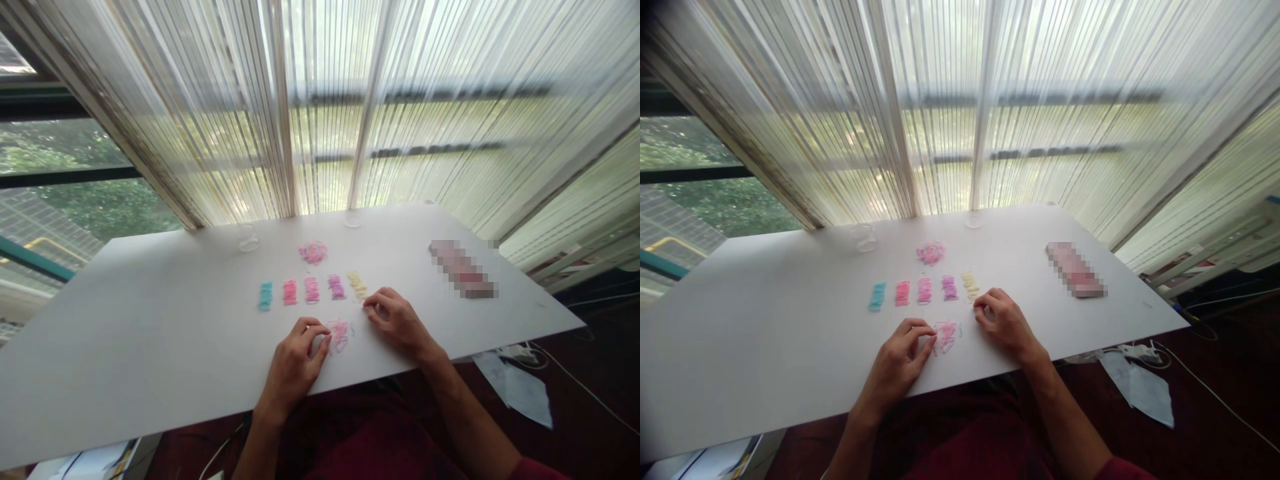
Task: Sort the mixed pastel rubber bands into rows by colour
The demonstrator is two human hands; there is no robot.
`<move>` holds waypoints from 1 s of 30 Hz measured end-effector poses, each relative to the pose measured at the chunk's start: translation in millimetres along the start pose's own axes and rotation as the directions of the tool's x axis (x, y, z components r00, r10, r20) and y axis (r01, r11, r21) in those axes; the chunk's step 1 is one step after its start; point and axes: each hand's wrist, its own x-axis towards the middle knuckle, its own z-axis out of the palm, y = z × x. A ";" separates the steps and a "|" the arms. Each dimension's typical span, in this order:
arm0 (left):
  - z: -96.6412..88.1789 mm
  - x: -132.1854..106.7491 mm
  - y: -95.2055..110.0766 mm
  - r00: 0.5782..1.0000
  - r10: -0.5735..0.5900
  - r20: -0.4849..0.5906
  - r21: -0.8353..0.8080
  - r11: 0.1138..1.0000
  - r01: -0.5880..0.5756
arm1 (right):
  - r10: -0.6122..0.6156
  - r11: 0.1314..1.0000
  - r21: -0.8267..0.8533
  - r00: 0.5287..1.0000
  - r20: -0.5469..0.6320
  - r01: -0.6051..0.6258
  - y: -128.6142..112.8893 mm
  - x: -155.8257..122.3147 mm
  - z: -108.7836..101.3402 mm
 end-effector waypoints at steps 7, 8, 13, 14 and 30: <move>1.2 2.6 -4.0 0.991 0.003 -0.133 0.032 0.999 0.001 | 0.071 0.998 0.002 0.997 0.003 -0.071 -1.4 0.0 0.7; 0.7 2.2 -3.2 0.993 0.015 -0.118 0.048 0.999 -0.009 | 0.076 0.997 0.009 0.997 -0.004 -0.076 -1.1 0.0 0.6; -5.6 -4.0 3.0 0.997 0.075 0.016 0.141 0.987 -0.076 | 0.090 0.995 0.036 0.995 -0.032 -0.089 2.2 0.8 -2.4; -7.1 -4.9 3.5 0.997 0.076 0.028 0.158 0.984 -0.079 | 0.087 0.996 0.039 0.996 -0.036 -0.086 2.5 1.2 -3.4; -9.7 0.2 -0.9 0.997 0.047 0.058 0.192 0.980 -0.058 | -0.149 0.984 0.118 0.982 0.119 0.135 -51.7 -22.5 21.4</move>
